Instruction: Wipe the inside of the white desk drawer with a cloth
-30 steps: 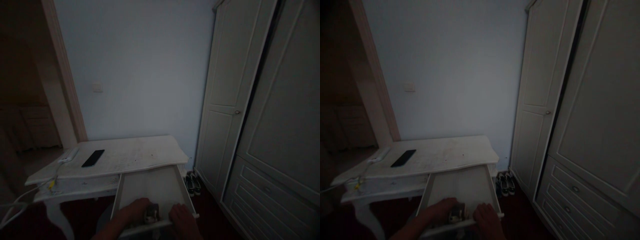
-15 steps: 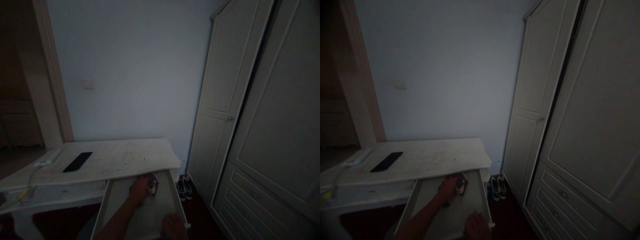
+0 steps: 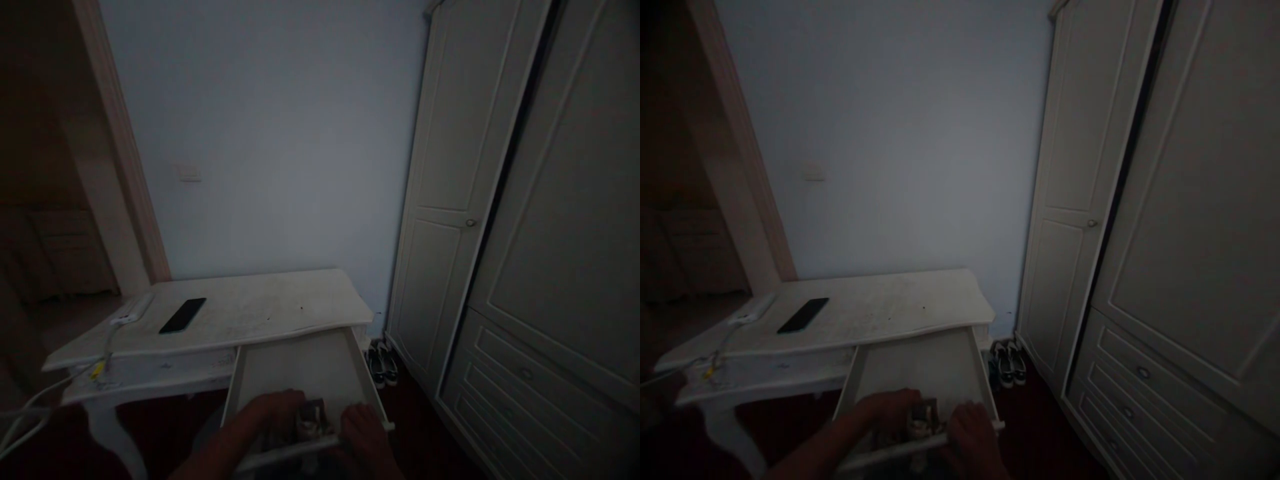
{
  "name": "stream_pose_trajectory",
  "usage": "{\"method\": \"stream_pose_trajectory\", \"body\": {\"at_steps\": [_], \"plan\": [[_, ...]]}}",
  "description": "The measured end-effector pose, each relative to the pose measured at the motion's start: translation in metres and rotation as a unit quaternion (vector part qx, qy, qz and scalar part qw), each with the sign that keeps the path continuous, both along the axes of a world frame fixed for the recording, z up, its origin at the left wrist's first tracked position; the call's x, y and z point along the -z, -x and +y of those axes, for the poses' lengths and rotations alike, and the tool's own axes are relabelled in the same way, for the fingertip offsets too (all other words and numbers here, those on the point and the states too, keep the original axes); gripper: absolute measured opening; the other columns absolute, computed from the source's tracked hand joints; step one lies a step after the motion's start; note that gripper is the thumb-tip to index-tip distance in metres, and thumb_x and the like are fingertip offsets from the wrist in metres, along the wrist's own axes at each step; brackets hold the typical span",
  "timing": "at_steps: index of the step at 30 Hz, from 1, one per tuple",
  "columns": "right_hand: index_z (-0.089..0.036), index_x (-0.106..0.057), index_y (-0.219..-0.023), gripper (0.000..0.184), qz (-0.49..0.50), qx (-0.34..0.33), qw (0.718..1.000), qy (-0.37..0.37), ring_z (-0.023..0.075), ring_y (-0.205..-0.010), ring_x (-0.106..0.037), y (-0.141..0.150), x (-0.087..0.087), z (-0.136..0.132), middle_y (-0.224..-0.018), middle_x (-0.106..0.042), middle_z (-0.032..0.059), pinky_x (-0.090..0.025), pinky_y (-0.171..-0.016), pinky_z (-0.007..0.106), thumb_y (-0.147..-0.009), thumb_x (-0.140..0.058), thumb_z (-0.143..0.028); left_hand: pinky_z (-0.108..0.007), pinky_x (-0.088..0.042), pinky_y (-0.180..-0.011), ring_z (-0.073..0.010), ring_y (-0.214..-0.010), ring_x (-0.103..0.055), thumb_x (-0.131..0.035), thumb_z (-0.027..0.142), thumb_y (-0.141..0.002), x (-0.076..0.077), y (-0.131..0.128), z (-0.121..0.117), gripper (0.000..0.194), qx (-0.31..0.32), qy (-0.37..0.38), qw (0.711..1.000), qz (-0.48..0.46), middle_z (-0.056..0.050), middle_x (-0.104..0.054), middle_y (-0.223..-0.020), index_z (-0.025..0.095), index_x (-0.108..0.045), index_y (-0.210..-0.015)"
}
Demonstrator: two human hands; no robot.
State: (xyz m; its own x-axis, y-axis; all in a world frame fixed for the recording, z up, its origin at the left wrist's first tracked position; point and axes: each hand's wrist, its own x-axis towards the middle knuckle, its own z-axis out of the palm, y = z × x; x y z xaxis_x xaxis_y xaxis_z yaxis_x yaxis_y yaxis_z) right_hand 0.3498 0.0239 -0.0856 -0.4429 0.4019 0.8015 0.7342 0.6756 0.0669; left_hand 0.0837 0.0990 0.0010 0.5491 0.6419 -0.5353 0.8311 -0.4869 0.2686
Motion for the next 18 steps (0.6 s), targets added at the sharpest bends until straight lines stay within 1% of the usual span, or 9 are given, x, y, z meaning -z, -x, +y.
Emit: {"method": "stream_pose_trajectory", "body": {"at_steps": [2,3,5,6,8,11,13,15,18], "plan": [[-0.024,-0.061,-0.113,0.039,-0.017,-0.002,0.999,0.04,0.0272,-0.096,-0.065,0.0,-0.002,-0.002,-0.103,-0.074,0.0066,-0.048,-0.094,0.042,-0.096,-0.067,-0.059,-0.041,-0.06,-0.091,-0.0332,-0.112,-0.075,-0.078,0.019,-0.068,-0.006,0.033,-0.004,0.049,-0.008,-0.001,1.0,0.022,-0.008,-0.079,-0.122,0.024,-0.076,-0.117],[-0.025,-0.06,-0.112,0.038,-0.025,-0.005,0.998,0.057,0.0271,-0.096,-0.065,0.0,-0.002,-0.003,-0.103,-0.074,0.0061,-0.047,-0.095,0.042,-0.094,-0.07,-0.057,-0.045,-0.059,-0.097,-0.0352,-0.119,-0.072,-0.078,0.018,-0.068,-0.009,0.046,-0.007,0.057,-0.017,-0.015,0.999,0.031,-0.011,-0.076,-0.13,0.025,-0.074,-0.124],[-0.025,-0.06,-0.109,0.036,-0.03,-0.005,0.997,0.077,0.027,-0.097,-0.065,-0.001,-0.001,-0.003,-0.102,-0.073,0.0053,-0.047,-0.097,0.043,-0.092,-0.075,-0.053,-0.052,-0.053,-0.106,-0.0393,-0.134,-0.062,-0.076,0.016,-0.07,-0.01,0.063,-0.014,0.073,-0.041,-0.058,0.997,0.041,-0.015,-0.064,-0.148,0.026,-0.064,-0.142],[-0.025,-0.059,-0.109,0.036,-0.029,-0.002,0.996,0.081,0.0273,-0.099,-0.065,-0.001,0.0,-0.002,-0.103,-0.073,0.0055,-0.047,-0.097,0.043,-0.091,-0.076,-0.053,-0.055,-0.051,-0.108,-0.0405,-0.138,-0.058,-0.075,0.016,-0.072,-0.01,0.067,-0.018,0.078,-0.054,-0.081,0.994,0.045,-0.017,-0.059,-0.153,0.026,-0.059,-0.148],[-0.025,-0.059,-0.109,0.039,-0.025,-0.001,0.996,0.08,0.0276,-0.1,-0.065,0.0,0.001,-0.002,-0.103,-0.073,0.006,-0.047,-0.096,0.042,-0.09,-0.077,-0.054,-0.057,-0.05,-0.109,-0.0409,-0.141,-0.055,-0.071,0.017,-0.076,-0.01,0.068,-0.022,0.078,-0.078,-0.12,0.988,0.05,-0.017,-0.055,-0.156,0.027,-0.055,-0.152],[-0.026,-0.059,-0.107,0.038,-0.025,0.001,0.996,0.09,0.027,-0.098,-0.065,-0.001,0.002,-0.002,-0.103,-0.073,0.0053,-0.046,-0.097,0.042,-0.09,-0.077,-0.055,-0.057,-0.05,-0.107,-0.0386,-0.14,-0.055,-0.063,0.017,-0.083,-0.013,0.062,-0.019,0.07,-0.119,-0.181,0.975,0.054,-0.014,-0.056,-0.156,0.032,-0.055,-0.151],[-0.026,-0.058,-0.105,0.036,-0.027,0.0,0.995,0.091,0.0267,-0.099,-0.065,-0.002,0.001,-0.002,-0.103,-0.073,0.0049,-0.046,-0.098,0.041,-0.092,-0.075,-0.054,-0.056,-0.049,-0.108,-0.0376,-0.142,-0.052,-0.056,0.013,-0.087,-0.018,0.058,-0.012,0.07,-0.159,-0.23,0.958,0.056,-0.015,-0.051,-0.159,0.03,-0.051,-0.154],[-0.026,-0.059,-0.109,0.037,-0.031,-0.005,0.997,0.073,0.0272,-0.1,-0.066,-0.003,-0.001,-0.001,-0.104,-0.074,0.0053,-0.046,-0.097,0.041,-0.093,-0.072,-0.056,-0.055,-0.051,-0.105,-0.0384,-0.141,-0.052,-0.05,0.011,-0.089,-0.023,0.056,-0.001,0.07,-0.202,-0.266,0.941,0.06,-0.019,-0.047,-0.161,0.026,-0.046,-0.158],[-0.026,-0.059,-0.111,0.037,-0.023,-0.008,0.999,0.045,0.0275,-0.095,-0.066,0.001,-0.001,0.002,-0.1,-0.074,0.0053,-0.046,-0.094,0.041,-0.094,-0.067,-0.059,-0.054,-0.053,-0.1,-0.0394,-0.136,-0.055,-0.049,0.013,-0.092,-0.029,0.046,0.015,0.067,-0.237,-0.288,0.926,0.06,-0.023,-0.052,-0.154,0.024,-0.044,-0.158]]}}
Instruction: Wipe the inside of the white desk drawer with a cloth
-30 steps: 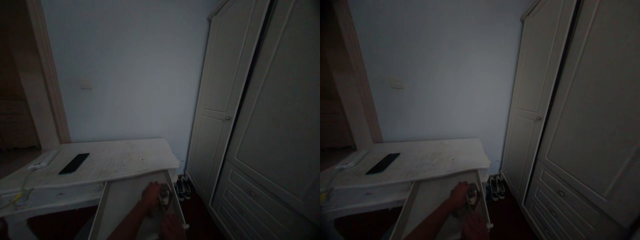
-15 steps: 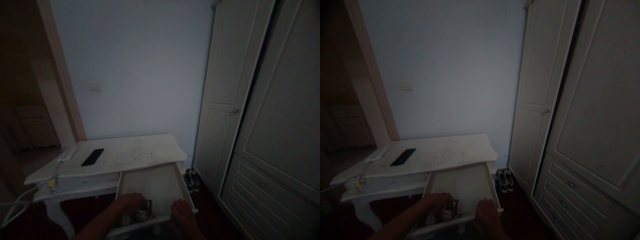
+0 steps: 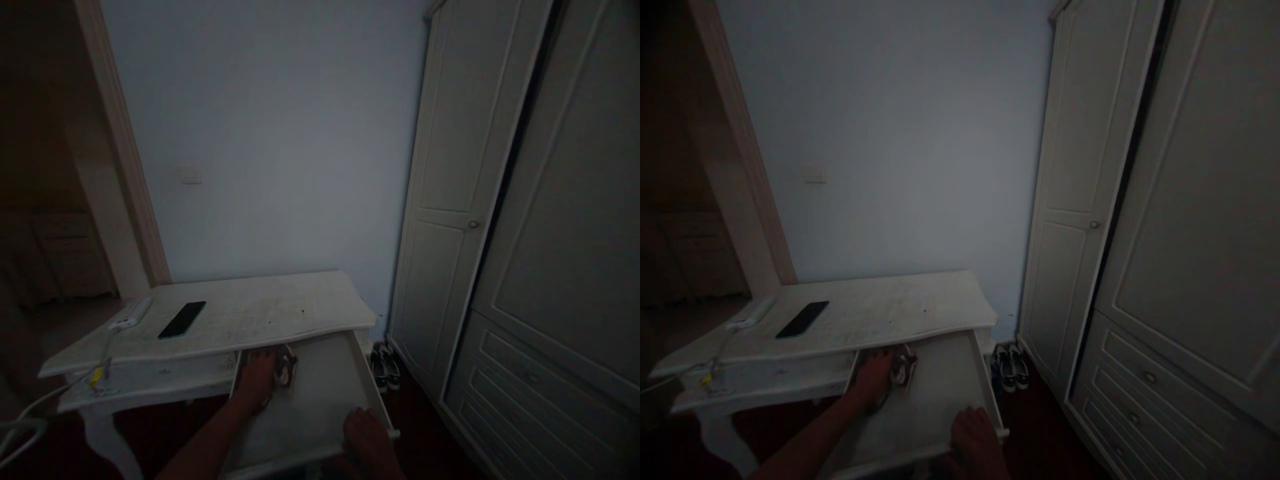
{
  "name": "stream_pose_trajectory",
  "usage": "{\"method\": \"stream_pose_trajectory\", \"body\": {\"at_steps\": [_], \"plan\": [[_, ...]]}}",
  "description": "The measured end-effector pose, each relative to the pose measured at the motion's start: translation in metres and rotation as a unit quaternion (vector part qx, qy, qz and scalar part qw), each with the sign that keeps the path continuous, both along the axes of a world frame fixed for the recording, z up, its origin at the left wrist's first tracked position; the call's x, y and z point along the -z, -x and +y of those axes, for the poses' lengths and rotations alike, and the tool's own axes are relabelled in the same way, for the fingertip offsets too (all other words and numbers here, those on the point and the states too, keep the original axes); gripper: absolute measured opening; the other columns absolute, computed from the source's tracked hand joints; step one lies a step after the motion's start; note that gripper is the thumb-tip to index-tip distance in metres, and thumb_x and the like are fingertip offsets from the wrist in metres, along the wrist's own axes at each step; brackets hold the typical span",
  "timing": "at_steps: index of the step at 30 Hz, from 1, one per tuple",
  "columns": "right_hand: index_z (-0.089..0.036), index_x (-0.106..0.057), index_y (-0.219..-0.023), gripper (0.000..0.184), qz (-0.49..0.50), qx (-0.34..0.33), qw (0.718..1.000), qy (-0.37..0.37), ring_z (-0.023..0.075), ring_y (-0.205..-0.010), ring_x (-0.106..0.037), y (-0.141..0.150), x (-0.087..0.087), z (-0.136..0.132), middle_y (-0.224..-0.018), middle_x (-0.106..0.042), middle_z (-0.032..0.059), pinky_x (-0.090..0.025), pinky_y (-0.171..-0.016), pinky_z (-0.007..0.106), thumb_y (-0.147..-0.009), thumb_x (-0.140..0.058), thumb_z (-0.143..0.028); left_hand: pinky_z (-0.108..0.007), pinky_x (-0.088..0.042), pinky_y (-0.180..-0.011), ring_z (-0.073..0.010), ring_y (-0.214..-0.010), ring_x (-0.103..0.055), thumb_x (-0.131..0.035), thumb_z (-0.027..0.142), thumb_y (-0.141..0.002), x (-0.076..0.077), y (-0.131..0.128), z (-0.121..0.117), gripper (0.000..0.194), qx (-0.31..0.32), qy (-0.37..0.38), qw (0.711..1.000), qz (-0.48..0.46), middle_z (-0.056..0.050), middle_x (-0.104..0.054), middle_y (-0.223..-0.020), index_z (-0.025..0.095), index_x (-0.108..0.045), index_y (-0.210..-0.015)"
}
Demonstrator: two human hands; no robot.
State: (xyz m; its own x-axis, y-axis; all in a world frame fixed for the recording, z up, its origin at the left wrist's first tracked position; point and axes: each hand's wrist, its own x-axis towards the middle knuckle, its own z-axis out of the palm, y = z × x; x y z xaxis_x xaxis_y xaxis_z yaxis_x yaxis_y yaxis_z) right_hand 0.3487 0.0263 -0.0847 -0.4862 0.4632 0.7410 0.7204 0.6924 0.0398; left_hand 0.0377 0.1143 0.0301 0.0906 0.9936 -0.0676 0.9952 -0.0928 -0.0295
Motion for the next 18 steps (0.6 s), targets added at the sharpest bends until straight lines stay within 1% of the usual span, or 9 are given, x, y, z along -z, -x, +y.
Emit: {"method": "stream_pose_trajectory", "body": {"at_steps": [3,6,7,9,10,12,14,15,18], "plan": [[-0.027,-0.056,-0.097,0.037,0.055,0.001,0.998,-0.037,0.0261,-0.083,-0.063,0.01,0.007,0.005,-0.087,-0.071,0.004,-0.046,-0.083,0.04,-0.096,-0.059,-0.063,-0.056,-0.051,-0.102,-0.0398,-0.136,-0.055,-0.052,0.017,-0.093,0.001,-0.025,0.014,0.062,0.008,-0.012,1.0,-0.009,-0.021,-0.056,-0.15,0.026,-0.048,-0.154],[-0.026,-0.052,-0.088,0.041,0.104,0.003,0.993,-0.057,0.0245,-0.075,-0.06,0.018,0.018,0.01,-0.078,-0.065,0.0027,-0.045,-0.078,0.039,-0.097,-0.054,-0.066,-0.061,-0.048,-0.105,-0.0407,-0.14,-0.051,-0.052,0.021,-0.095,0.007,-0.063,0.02,0.055,0.052,-0.01,0.998,-0.022,-0.02,-0.051,-0.157,0.026,-0.052,-0.15],[-0.026,-0.052,-0.089,0.041,0.111,0.002,0.992,-0.055,0.0246,-0.076,-0.061,0.02,0.021,0.01,-0.078,-0.065,0.003,-0.045,-0.08,0.039,-0.098,-0.052,-0.066,-0.062,-0.047,-0.106,-0.0409,-0.142,-0.049,-0.054,0.024,-0.095,0.011,-0.077,0.018,0.054,0.074,-0.005,0.997,-0.028,-0.019,-0.049,-0.159,0.027,-0.053,-0.149],[-0.026,-0.055,-0.093,0.039,0.12,-0.004,0.991,-0.058,0.0256,-0.081,-0.063,0.019,0.023,0.01,-0.083,-0.068,0.0045,-0.047,-0.084,0.04,-0.1,-0.049,-0.064,-0.06,-0.048,-0.106,-0.0408,-0.143,-0.047,-0.064,0.035,-0.091,0.018,-0.104,0.011,0.06,0.133,0.014,0.99,-0.043,-0.015,-0.051,-0.158,0.03,-0.053,-0.149],[-0.026,-0.056,-0.097,0.038,0.116,-0.008,0.991,-0.059,0.0261,-0.084,-0.064,0.017,0.022,0.009,-0.086,-0.069,0.0054,-0.048,-0.085,0.04,-0.1,-0.049,-0.063,-0.059,-0.049,-0.106,-0.0395,-0.14,-0.049,-0.068,0.04,-0.088,0.021,-0.116,0.005,0.062,0.167,0.026,0.984,-0.051,-0.013,-0.053,-0.155,0.032,-0.054,-0.148],[-0.025,-0.059,-0.104,0.037,0.085,-0.011,0.995,-0.044,0.0267,-0.089,-0.066,0.013,0.015,0.005,-0.092,-0.072,0.0065,-0.05,-0.088,0.04,-0.098,-0.055,-0.062,-0.055,-0.048,-0.107,-0.0363,-0.135,-0.054,-0.07,0.044,-0.086,0.027,-0.133,-0.008,0.056,0.239,0.054,0.968,-0.061,-0.01,-0.06,-0.146,0.035,-0.06,-0.141],[-0.025,-0.059,-0.107,0.037,0.046,-0.009,0.999,-0.004,0.0265,-0.09,-0.068,0.008,0.005,0.0,-0.096,-0.073,0.0064,-0.051,-0.09,0.04,-0.096,-0.063,-0.06,-0.053,-0.05,-0.106,-0.0353,-0.129,-0.058,-0.068,0.048,-0.087,0.031,-0.14,-0.018,0.046,0.284,0.081,0.953,-0.063,-0.01,-0.065,-0.138,0.034,-0.067,-0.13],[-0.026,-0.059,-0.109,0.037,0.031,-0.008,0.999,0.017,0.0265,-0.092,-0.068,0.006,-0.001,-0.003,-0.098,-0.074,0.0063,-0.051,-0.091,0.039,-0.095,-0.066,-0.059,-0.052,-0.051,-0.104,-0.0358,-0.126,-0.06,-0.067,0.05,-0.087,0.031,-0.138,-0.02,0.043,0.295,0.094,0.949,-0.06,-0.011,-0.066,-0.134,0.032,-0.069,-0.126],[-0.026,-0.059,-0.12,0.042,0.021,-0.008,0.999,0.033,0.0273,-0.098,-0.069,0.004,-0.015,-0.01,-0.107,-0.075,0.0074,-0.051,-0.093,0.039,-0.094,-0.069,-0.057,-0.05,-0.057,-0.095,-0.0368,-0.116,-0.067,-0.074,0.048,-0.08,0.029,-0.115,-0.018,0.044,0.303,0.144,0.941,-0.036,-0.013,-0.069,-0.126,0.028,-0.073,-0.12]]}}
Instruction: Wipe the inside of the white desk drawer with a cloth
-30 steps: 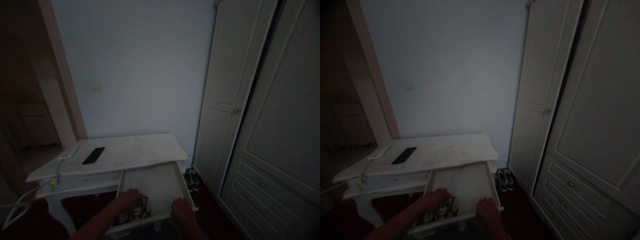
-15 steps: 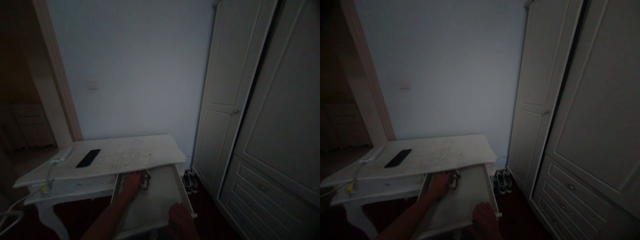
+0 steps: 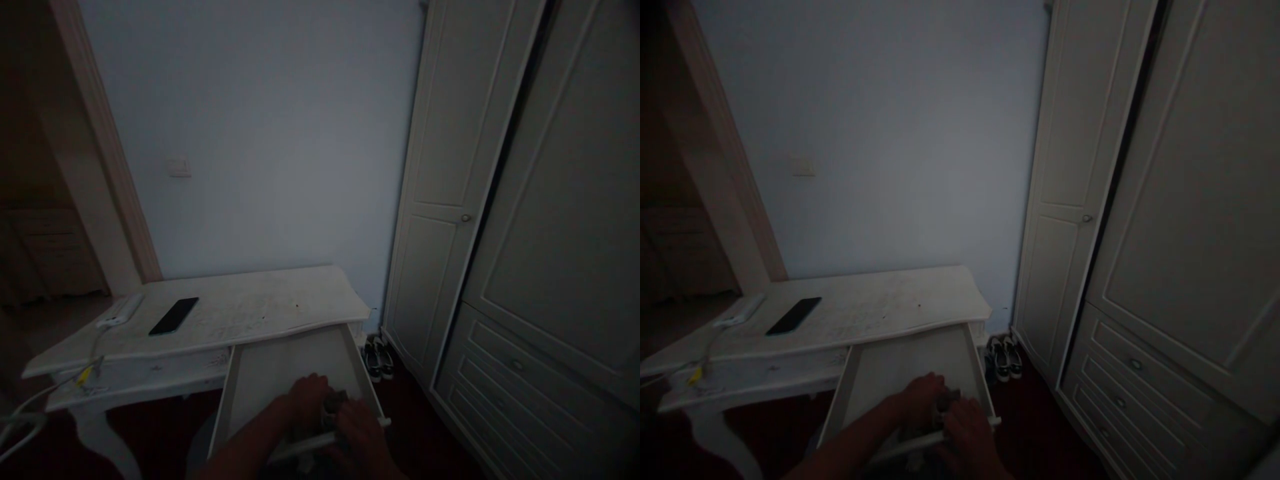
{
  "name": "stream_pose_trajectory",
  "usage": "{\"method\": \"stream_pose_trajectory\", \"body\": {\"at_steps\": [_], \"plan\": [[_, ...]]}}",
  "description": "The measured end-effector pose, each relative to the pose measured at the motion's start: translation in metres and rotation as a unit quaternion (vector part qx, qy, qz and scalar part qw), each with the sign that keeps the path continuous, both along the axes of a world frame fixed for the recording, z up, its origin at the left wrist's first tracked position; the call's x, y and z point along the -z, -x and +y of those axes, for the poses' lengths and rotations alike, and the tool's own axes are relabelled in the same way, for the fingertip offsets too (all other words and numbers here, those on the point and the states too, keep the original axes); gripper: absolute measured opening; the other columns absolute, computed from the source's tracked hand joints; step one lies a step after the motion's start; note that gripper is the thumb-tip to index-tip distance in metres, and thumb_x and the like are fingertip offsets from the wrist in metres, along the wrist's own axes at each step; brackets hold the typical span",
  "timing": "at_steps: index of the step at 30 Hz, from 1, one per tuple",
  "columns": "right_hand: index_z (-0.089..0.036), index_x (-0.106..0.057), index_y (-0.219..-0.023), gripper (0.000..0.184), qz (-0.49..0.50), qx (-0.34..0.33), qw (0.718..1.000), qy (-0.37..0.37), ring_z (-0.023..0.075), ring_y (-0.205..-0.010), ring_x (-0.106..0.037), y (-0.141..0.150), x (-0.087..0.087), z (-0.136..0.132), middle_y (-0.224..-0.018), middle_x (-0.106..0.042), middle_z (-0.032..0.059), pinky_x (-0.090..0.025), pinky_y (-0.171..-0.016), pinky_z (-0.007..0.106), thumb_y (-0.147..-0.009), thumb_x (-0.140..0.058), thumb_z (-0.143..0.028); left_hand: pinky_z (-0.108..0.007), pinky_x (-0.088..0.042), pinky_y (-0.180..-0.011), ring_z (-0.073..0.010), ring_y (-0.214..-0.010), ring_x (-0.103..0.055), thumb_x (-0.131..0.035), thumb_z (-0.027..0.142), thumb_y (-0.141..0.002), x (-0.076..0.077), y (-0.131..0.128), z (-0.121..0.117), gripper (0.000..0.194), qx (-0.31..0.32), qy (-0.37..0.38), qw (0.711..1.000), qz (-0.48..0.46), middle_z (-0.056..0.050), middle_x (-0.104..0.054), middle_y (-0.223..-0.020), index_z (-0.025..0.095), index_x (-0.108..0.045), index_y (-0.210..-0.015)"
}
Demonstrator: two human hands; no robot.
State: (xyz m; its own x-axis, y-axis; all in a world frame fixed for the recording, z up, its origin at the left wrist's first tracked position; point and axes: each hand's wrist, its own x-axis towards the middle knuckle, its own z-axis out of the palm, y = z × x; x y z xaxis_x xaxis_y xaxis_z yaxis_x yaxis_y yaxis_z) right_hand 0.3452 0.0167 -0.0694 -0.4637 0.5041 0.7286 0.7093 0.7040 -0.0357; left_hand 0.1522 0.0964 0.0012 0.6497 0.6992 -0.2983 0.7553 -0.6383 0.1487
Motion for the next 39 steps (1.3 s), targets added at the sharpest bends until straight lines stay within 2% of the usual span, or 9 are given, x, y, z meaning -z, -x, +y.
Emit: {"method": "stream_pose_trajectory", "body": {"at_steps": [5,9,13,18,24,27,32,36,39], "plan": [[-0.025,-0.059,-0.108,0.033,-0.008,-0.004,1.0,0.023,0.0245,-0.093,-0.066,0.001,-0.008,-0.003,-0.099,-0.073,0.0045,-0.049,-0.095,0.039,-0.096,-0.069,-0.054,-0.05,-0.059,-0.091,-0.0374,-0.11,-0.07,-0.081,0.02,-0.063,-0.011,0.069,0.014,0.053,-0.018,0.022,0.997,0.069,-0.012,-0.073,-0.123,0.027,-0.075,-0.115],[-0.025,-0.055,-0.097,0.035,-0.002,0.005,0.999,0.04,0.0247,-0.092,-0.064,0.004,-0.005,-0.004,-0.095,-0.069,0.0046,-0.048,-0.091,0.039,-0.095,-0.071,-0.056,-0.052,-0.05,-0.106,-0.0342,-0.13,-0.061,-0.067,0.019,-0.08,-0.024,0.114,0.017,0.041,-0.062,-0.031,0.996,0.062,-0.009,-0.067,-0.136,0.033,-0.075,-0.118],[-0.024,-0.056,-0.097,0.034,-0.002,-0.004,0.999,0.042,0.0238,-0.091,-0.063,0.005,-0.008,-0.007,-0.095,-0.068,0.0042,-0.047,-0.09,0.039,-0.094,-0.076,-0.05,-0.051,-0.051,-0.105,-0.0341,-0.139,-0.054,-0.055,0.012,-0.087,-0.031,0.132,0.013,0.06,-0.184,-0.103,0.976,0.055,-0.013,-0.054,-0.155,0.032,-0.061,-0.143],[-0.023,-0.055,-0.099,0.028,-0.009,-0.023,0.999,0.047,0.0225,-0.09,-0.062,0.006,-0.019,-0.011,-0.096,-0.068,0.0037,-0.048,-0.087,0.036,-0.095,-0.076,-0.041,-0.055,-0.046,-0.11,-0.0347,-0.143,-0.05,-0.046,0.007,-0.092,-0.028,0.113,0.017,0.067,-0.268,-0.158,0.949,0.049,-0.015,-0.05,-0.159,0.032,-0.049,-0.154],[-0.024,-0.055,-0.095,0.028,-0.003,-0.03,0.999,0.02,0.0221,-0.086,-0.06,0.008,-0.016,-0.007,-0.091,-0.066,0.0036,-0.047,-0.081,0.035,-0.097,-0.071,-0.047,-0.059,-0.051,-0.098,-0.0402,-0.128,-0.06,-0.041,0.015,-0.097,-0.021,0.051,0.041,0.059,-0.309,-0.161,0.937,0.015,-0.021,-0.061,-0.143,0.026,-0.049,-0.154],[-0.024,-0.055,-0.092,0.031,-0.017,-0.043,0.998,0.039,0.0208,-0.081,-0.06,0.006,-0.01,-0.004,-0.088,-0.065,0.003,-0.045,-0.072,0.032,-0.097,-0.071,-0.049,-0.06,-0.044,-0.106,-0.0404,-0.137,-0.052,-0.051,0.028,-0.097,-0.013,0.012,0.042,0.058,-0.247,-0.146,0.958,-0.025,-0.017,-0.055,-0.152,0.032,-0.049,-0.155],[-0.026,-0.062,-0.095,0.026,-0.022,-0.043,0.998,0.034,0.0234,-0.09,-0.064,0.002,-0.001,-0.001,-0.095,-0.068,0.0056,-0.05,-0.078,0.033,-0.097,-0.071,-0.05,-0.061,-0.02,-0.124,-0.0365,-0.14,-0.048,-0.066,0.052,-0.091,0.0,-0.027,0.021,0.058,-0.082,-0.096,0.989,-0.079,-0.009,-0.057,-0.15,0.041,-0.057,-0.147],[-0.026,-0.066,-0.1,0.029,-0.008,-0.045,0.999,-0.006,0.0239,-0.089,-0.066,0.002,0.01,0.006,-0.097,-0.07,0.0069,-0.053,-0.077,0.032,-0.094,-0.072,-0.053,-0.055,-0.028,-0.12,-0.0347,-0.135,-0.051,-0.07,0.052,-0.088,0.005,-0.014,0.008,0.059,-0.015,-0.073,0.994,-0.078,-0.01,-0.06,-0.145,0.038,-0.058,-0.144],[-0.025,-0.067,-0.105,0.034,0.016,-0.053,0.997,-0.049,0.0239,-0.085,-0.066,0.003,0.019,0.016,-0.096,-0.071,0.0077,-0.052,-0.072,0.031,-0.094,-0.07,-0.057,-0.056,-0.036,-0.114,-0.0365,-0.132,-0.053,-0.075,0.054,-0.084,0.008,0.01,0.004,0.066,-0.022,-0.061,0.996,-0.055,-0.01,-0.061,-0.141,0.04,-0.056,-0.145]]}}
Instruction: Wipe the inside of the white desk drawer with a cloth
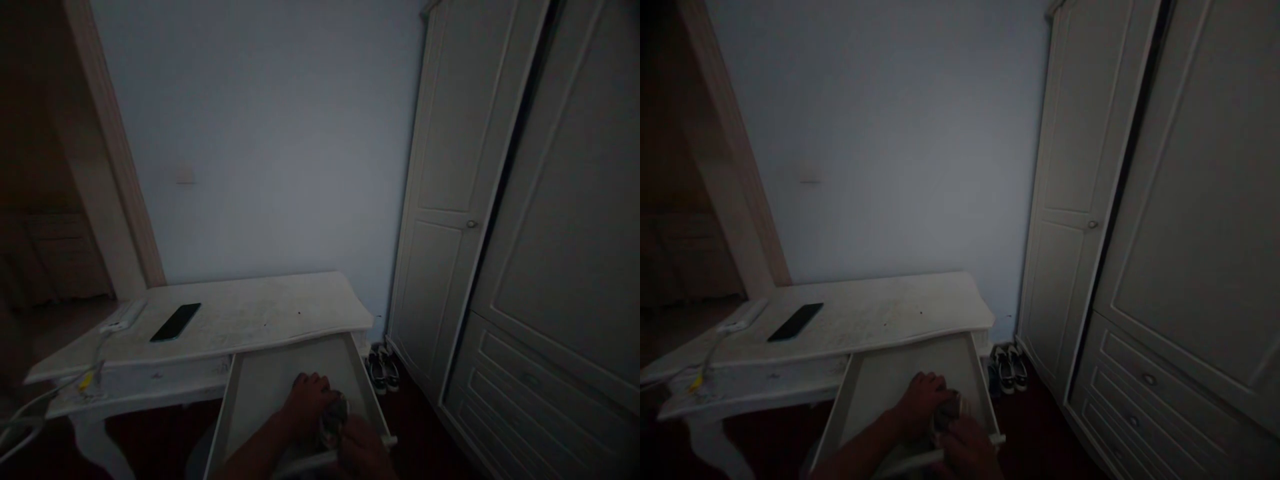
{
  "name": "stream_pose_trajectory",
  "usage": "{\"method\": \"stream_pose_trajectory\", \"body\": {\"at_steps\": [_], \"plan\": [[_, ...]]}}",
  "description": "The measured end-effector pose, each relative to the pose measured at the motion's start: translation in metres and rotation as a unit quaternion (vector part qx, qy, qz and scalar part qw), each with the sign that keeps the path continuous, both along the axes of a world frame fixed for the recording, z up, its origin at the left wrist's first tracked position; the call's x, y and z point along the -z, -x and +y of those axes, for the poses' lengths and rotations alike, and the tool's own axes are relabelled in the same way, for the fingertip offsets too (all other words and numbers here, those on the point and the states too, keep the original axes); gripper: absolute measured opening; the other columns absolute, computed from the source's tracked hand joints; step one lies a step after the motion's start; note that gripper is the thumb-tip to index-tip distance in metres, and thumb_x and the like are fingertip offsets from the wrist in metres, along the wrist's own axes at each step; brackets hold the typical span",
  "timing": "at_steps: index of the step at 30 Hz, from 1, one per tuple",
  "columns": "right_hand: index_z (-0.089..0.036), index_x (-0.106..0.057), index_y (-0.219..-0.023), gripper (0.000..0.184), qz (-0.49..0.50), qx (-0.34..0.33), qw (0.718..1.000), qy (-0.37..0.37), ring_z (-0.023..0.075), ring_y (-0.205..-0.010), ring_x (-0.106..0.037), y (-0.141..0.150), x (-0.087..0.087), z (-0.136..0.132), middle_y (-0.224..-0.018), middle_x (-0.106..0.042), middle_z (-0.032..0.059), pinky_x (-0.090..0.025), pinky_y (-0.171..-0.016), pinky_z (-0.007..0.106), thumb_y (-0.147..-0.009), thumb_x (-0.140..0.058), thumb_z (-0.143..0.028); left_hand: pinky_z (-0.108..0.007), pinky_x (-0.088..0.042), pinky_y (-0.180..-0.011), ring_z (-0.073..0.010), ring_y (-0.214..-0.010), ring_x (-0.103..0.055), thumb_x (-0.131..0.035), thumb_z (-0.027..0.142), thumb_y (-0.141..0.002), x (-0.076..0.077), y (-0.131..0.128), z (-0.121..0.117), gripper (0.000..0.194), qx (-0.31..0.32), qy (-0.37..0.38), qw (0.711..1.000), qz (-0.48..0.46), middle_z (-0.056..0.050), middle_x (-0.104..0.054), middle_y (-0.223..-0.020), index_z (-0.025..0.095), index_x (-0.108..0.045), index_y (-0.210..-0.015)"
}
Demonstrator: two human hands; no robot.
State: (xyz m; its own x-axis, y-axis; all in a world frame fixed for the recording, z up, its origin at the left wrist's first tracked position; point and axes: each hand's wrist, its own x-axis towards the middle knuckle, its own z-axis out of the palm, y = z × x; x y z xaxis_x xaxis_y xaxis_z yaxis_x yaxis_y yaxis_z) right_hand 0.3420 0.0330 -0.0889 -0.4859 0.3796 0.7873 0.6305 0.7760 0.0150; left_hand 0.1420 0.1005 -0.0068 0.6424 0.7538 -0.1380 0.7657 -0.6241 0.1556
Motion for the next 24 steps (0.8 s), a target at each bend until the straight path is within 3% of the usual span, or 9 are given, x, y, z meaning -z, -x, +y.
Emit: {"method": "stream_pose_trajectory", "body": {"at_steps": [3,6,11,16,24], "plan": [[-0.025,-0.064,-0.093,0.031,0.005,-0.009,1.0,-0.029,0.0205,-0.075,-0.061,0.0,0.008,0.011,-0.085,-0.066,0.0042,-0.049,-0.066,0.029,-0.094,-0.071,-0.055,-0.058,-0.04,-0.112,-0.0384,-0.135,-0.052,-0.068,0.049,-0.089,0.001,0.027,0.0,0.059,-0.043,0.006,0.999,0.024,-0.012,-0.058,-0.146,0.04,-0.056,-0.146],[-0.024,-0.057,-0.08,0.032,0.001,-0.02,0.998,-0.055,0.0166,-0.064,-0.053,-0.001,0.012,0.018,-0.071,-0.057,-0.0006,-0.043,-0.059,0.027,-0.094,-0.075,-0.048,-0.058,-0.041,-0.113,-0.038,-0.141,-0.049,-0.068,0.039,-0.086,-0.003,0.053,0.001,0.063,-0.086,0.009,0.995,0.039,-0.01,-0.053,-0.154,0.04,-0.054,-0.147],[-0.027,-0.062,-0.087,0.023,-0.008,0.002,1.0,-0.009,0.0199,-0.071,-0.06,-0.009,0.01,0.012,-0.079,-0.064,0.0019,-0.05,-0.064,0.029,-0.094,-0.073,-0.047,-0.061,-0.045,-0.109,-0.0413,-0.141,-0.051,-0.064,0.034,-0.086,-0.008,0.084,0.006,0.071,-0.198,-0.011,0.979,0.038,-0.017,-0.05,-0.159,0.032,-0.048,-0.155],[-0.026,-0.061,-0.087,0.021,0.014,-0.03,0.999,0.015,0.0197,-0.069,-0.061,-0.011,-0.002,0.008,-0.077,-0.065,0.0015,-0.051,-0.063,0.03,-0.097,-0.069,-0.043,-0.057,-0.051,-0.103,-0.04,-0.137,-0.057,-0.059,0.031,-0.09,0.0,0.087,0.004,0.071,-0.293,-0.03,0.955,0.027,-0.023,-0.049,-0.158,0.024,-0.042,-0.159],[-0.024,-0.053,-0.077,0.036,0.06,-0.057,0.997,-0.001,0.0165,-0.065,-0.058,-0.002,-0.007,0.009,-0.071,-0.058,-0.0004,-0.043,-0.059,0.029,-0.102,-0.063,-0.048,-0.045,-0.052,-0.105,-0.0329,-0.134,-0.061,-0.062,0.029,-0.09,0.007,0.079,-0.005,0.072,-0.306,-0.029,0.951,0.022,-0.021,-0.055,-0.155,0.019,-0.041,-0.159]]}}
